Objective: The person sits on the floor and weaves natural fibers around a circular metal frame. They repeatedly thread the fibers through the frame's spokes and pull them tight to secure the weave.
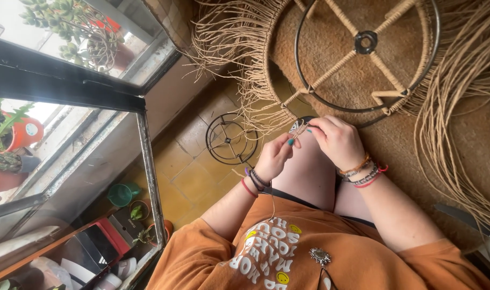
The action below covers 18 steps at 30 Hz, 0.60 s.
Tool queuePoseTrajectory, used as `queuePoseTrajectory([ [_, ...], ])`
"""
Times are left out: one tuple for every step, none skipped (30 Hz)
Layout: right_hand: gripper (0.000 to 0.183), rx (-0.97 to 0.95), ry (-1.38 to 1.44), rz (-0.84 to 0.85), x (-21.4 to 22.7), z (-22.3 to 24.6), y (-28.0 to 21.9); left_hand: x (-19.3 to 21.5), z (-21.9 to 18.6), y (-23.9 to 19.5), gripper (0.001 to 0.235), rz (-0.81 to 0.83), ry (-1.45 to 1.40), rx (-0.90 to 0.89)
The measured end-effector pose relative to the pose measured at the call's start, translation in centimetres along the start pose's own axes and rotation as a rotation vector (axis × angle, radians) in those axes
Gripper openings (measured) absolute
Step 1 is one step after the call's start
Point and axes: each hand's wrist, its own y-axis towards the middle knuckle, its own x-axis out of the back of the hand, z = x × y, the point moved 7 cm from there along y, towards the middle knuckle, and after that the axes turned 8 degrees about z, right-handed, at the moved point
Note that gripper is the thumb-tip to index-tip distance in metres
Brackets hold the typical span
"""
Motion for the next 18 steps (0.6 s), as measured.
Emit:
queuePoseTrajectory([
  [0.012,0.001,0.002,0.002,-0.1,0.2,0.2,0.9,0.2,-0.6,0.026,-0.002,0.000,0.002],
  [0.013,0.019,-0.035,-0.014,0.1,0.6,0.2,1.9,0.3,-1.1,0.025,-0.019,0.072,-0.006],
  [0.014,0.038,-0.073,-0.030,0.3,1.0,0.3,2.7,0.4,-1.7,0.025,-0.036,0.145,-0.015],
  [0.014,0.031,-0.071,-0.033,0.4,1.0,0.6,3.0,-0.1,-1.6,0.025,-0.030,0.148,-0.012],
  [0.016,0.041,-0.094,-0.039,0.5,1.2,0.9,3.2,-0.6,-1.4,0.025,-0.022,0.152,-0.021],
  [0.018,0.053,-0.115,-0.037,0.6,1.5,0.8,3.1,-0.9,-1.7,0.025,-0.017,0.151,-0.026],
  [0.018,0.048,-0.111,-0.033,0.3,1.5,0.2,2.4,-0.6,-2.2,0.025,-0.015,0.149,-0.019],
  [0.020,0.060,-0.159,-0.018,-0.1,1.5,0.2,2.1,-0.6,-2.1,0.025,-0.010,0.106,-0.024],
  [0.022,0.071,-0.206,-0.004,-0.4,1.5,0.3,1.9,-0.6,-2.0,0.025,-0.005,0.063,-0.029],
  [0.022,0.063,-0.205,0.002,-0.8,1.4,0.2,1.2,-0.8,-2.2,0.025,0.000,0.058,-0.022],
  [0.024,0.075,-0.242,0.028,-1.5,1.4,0.1,0.6,-0.9,-2.5,0.026,-0.005,-0.008,-0.006],
  [0.025,0.093,-0.281,0.049,-2.0,1.3,0.3,0.1,-1.1,-2.5,0.027,-0.011,-0.070,0.003],
  [0.025,0.091,-0.284,0.048,-1.7,1.8,0.7,0.1,-0.9,-2.4,0.027,-0.008,-0.071,0.001],
  [0.029,0.070,-0.283,0.057,-1.4,2.2,1.1,0.3,-0.8,-2.4,0.027,-0.033,-0.028,-0.016],
  [0.037,0.049,-0.283,0.065,-1.1,2.5,1.5,0.5,-0.6,-2.3,0.027,-0.058,0.014,-0.033],
  [0.037,0.048,-0.283,0.067,-1.4,2.2,1.4,0.4,-0.8,-2.3,0.027,-0.057,0.013,-0.032],
  [0.036,0.014,-0.242,0.067,-1.6,1.7,1.4,0.5,-0.9,-2.3,0.028,-0.091,-0.001,-0.034],
  [0.039,-0.019,-0.199,0.066,-1.9,1.2,1.3,0.6,-1.0,-2.4,0.029,-0.126,-0.014,-0.035],
])
